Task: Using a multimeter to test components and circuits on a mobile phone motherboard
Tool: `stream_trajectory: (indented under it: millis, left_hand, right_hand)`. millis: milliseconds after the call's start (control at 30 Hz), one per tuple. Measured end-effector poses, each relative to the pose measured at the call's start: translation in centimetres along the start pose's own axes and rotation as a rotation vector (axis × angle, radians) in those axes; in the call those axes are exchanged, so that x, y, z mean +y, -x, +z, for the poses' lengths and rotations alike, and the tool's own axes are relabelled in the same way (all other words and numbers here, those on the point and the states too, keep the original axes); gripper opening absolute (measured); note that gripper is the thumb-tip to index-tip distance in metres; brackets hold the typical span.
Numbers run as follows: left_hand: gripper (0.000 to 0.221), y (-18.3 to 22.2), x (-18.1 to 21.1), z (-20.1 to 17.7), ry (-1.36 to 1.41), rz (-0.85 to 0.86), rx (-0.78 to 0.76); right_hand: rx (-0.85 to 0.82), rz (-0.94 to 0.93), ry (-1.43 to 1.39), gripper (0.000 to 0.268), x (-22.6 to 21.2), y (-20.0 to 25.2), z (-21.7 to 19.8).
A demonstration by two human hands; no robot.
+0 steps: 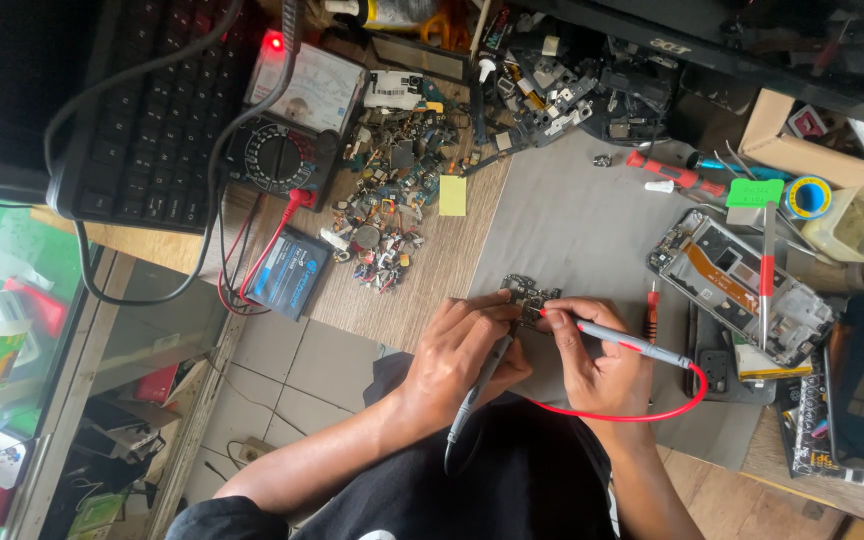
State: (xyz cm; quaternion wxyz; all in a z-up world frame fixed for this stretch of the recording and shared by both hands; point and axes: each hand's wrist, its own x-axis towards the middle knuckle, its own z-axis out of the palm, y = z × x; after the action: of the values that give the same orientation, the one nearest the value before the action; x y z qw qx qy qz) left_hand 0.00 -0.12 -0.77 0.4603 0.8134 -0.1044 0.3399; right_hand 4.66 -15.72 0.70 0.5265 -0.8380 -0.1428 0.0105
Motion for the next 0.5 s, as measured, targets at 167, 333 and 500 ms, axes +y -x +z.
stream_trajectory:
  millis: [167, 333, 500]
  left_hand:
    - [0.016, -0.11, 0.15, 0.01, 0.002, 0.000, 0.002]
    - [0.016, -0.27, 0.27, -0.22, -0.009, 0.007, 0.012]
    - [0.015, -0.17, 0.14, -0.11, -0.010, 0.008, 0.023]
  right_hand:
    - [0.006, -0.002, 0.020, 0.010, -0.07, 0.07, -0.02]
    - [-0.010, -0.019, 0.033, 0.010, -0.08, 0.02, 0.00]
    - [-0.017, 0.016, 0.023, 0.011, 0.41, 0.18, -0.08]
